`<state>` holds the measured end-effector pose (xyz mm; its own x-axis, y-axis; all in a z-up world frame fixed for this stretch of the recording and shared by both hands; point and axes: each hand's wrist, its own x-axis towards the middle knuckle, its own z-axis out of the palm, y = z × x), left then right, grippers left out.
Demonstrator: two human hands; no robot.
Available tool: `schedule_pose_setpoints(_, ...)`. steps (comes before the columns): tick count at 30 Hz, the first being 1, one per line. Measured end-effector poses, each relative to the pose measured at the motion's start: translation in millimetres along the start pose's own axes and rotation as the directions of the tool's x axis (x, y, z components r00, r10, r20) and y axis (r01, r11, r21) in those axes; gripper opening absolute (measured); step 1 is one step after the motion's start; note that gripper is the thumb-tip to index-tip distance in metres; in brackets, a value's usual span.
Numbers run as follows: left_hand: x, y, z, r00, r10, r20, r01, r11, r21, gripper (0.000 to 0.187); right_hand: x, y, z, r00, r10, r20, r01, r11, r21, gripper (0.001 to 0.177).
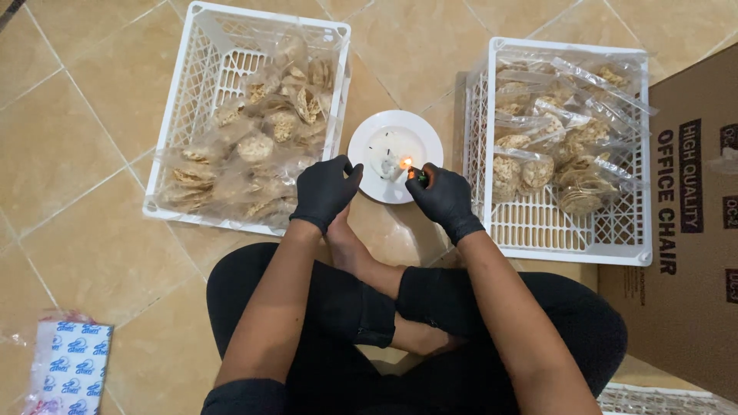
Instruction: Sealing plastic bags of food items by melting the edges over a candle flame
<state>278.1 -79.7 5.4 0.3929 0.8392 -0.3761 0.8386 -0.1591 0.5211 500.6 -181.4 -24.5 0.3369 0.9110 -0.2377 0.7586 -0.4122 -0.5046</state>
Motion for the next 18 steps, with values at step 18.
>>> schedule_pose_setpoints(18,-3.7,4.6,-2.5,1.0,-0.003,-0.02,0.002,1.0,-0.03,0.05,3.1,3.5,6.0,1.0,0.01,0.009,-0.01,1.0,-0.002,0.047)
